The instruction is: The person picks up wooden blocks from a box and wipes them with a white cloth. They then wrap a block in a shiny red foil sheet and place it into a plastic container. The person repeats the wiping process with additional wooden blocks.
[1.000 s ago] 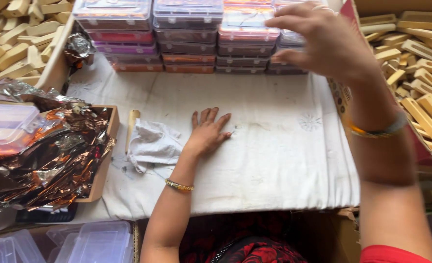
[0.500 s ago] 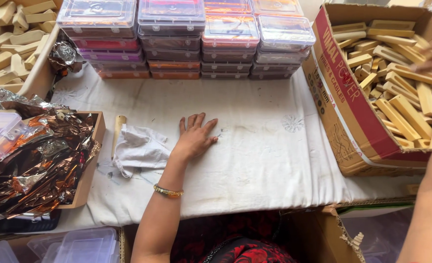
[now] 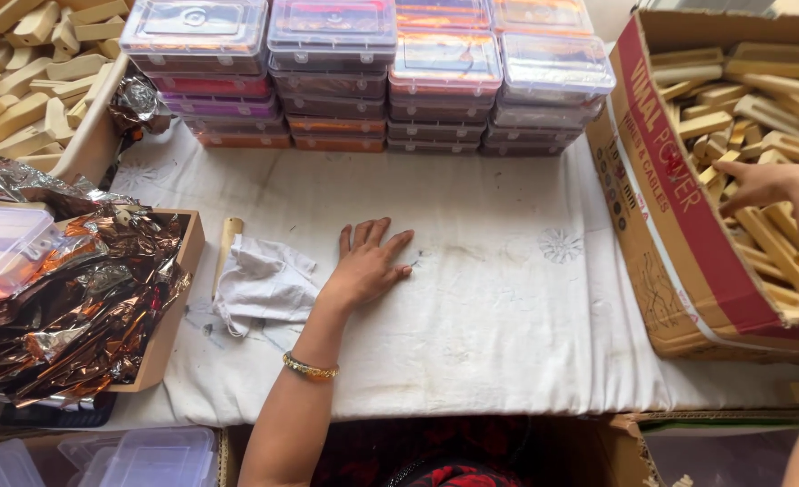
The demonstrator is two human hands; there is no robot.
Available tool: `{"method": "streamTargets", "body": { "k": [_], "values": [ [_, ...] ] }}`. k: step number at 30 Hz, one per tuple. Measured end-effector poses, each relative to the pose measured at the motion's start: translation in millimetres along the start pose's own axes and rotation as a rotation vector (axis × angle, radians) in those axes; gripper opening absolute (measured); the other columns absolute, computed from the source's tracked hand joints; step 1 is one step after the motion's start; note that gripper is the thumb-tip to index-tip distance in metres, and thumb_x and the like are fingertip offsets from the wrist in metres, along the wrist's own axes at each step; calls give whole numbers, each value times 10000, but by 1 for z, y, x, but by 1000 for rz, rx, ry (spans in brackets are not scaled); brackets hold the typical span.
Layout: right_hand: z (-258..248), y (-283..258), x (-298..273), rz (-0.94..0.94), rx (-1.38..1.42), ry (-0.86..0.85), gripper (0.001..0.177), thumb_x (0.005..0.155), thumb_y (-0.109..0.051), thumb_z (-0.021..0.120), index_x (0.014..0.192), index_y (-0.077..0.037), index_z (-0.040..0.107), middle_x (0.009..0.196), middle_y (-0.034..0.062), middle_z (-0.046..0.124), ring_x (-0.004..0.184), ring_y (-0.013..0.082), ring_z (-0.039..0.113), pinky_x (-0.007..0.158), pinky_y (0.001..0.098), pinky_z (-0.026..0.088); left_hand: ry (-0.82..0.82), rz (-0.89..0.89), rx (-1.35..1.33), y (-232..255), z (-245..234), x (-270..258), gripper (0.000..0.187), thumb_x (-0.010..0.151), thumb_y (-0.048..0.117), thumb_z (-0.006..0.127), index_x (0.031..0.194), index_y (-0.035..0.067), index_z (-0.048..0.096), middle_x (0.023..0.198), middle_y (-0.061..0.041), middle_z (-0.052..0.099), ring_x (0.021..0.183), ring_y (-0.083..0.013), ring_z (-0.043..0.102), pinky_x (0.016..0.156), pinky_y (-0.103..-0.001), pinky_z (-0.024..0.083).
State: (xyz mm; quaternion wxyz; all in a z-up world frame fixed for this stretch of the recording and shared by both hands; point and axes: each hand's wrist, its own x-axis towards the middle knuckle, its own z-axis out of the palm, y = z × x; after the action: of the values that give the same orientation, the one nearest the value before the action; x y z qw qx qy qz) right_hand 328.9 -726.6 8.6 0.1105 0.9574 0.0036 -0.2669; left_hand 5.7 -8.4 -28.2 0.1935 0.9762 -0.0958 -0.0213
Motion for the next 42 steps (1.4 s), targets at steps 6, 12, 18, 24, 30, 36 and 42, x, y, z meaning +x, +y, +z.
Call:
{"method": "streamTargets", "body": {
  "k": [6,12,18,24,30,36,42],
  "values": [
    [-16,-72,-83,107,304,-43,1096,868,-483,739,1697,-279,52,1490,214,457,1261,465,520,968,582,491,0,7,4,3,-2,-1,654,914,516,630,1508,316,445,1609,-96,308,1505,-290,198,1218,-608,73],
    [-23,-111,-64,50,302,7,853,917,-439,668,1619,-173,262,1234,273,702,954,374,704,764,483,591,-27,0,19,5,-4,1,649,924,534,601,1515,330,428,1619,-84,292,1514,-275,185,1226,-602,59],
    [-38,-142,-112,88,30,135,666,996,-441,534,1622,-279,378,1247,217,670,1113,370,670,912,478,579,-34,-14,34,5,-2,1,658,926,542,587,1528,345,408,1626,-85,288,1514,-291,187,1219,-611,71],
    [8,-106,-97,-158,-481,517,477,985,-404,563,1434,-245,568,1407,56,541,1488,273,475,1105,458,487,-34,-13,41,5,-3,0,659,921,541,597,1523,345,414,1624,-90,287,1516,-290,186,1222,-610,65],
    [-51,-179,-169,-48,-59,293,549,983,-436,499,1507,-275,481,1517,102,475,1328,418,457,1109,526,447,-18,-1,34,4,-2,1,657,918,537,604,1517,339,420,1618,-93,293,1512,-294,191,1218,-611,72],
    [-23,-162,-167,-26,-24,418,490,1019,-452,526,1424,-179,565,1525,108,524,1462,451,350,1182,532,346,-21,10,62,4,-6,0,656,938,536,598,1531,324,415,1623,-103,295,1513,-300,197,1224,-609,79],
    [22,-97,-108,-218,-182,482,304,1166,-421,395,1306,-291,631,1285,4,601,1198,239,521,1099,383,464,-62,-26,36,7,-9,0,672,915,554,598,1524,346,406,1638,-81,269,1522,-287,174,1229,-591,66]
  ]
}}
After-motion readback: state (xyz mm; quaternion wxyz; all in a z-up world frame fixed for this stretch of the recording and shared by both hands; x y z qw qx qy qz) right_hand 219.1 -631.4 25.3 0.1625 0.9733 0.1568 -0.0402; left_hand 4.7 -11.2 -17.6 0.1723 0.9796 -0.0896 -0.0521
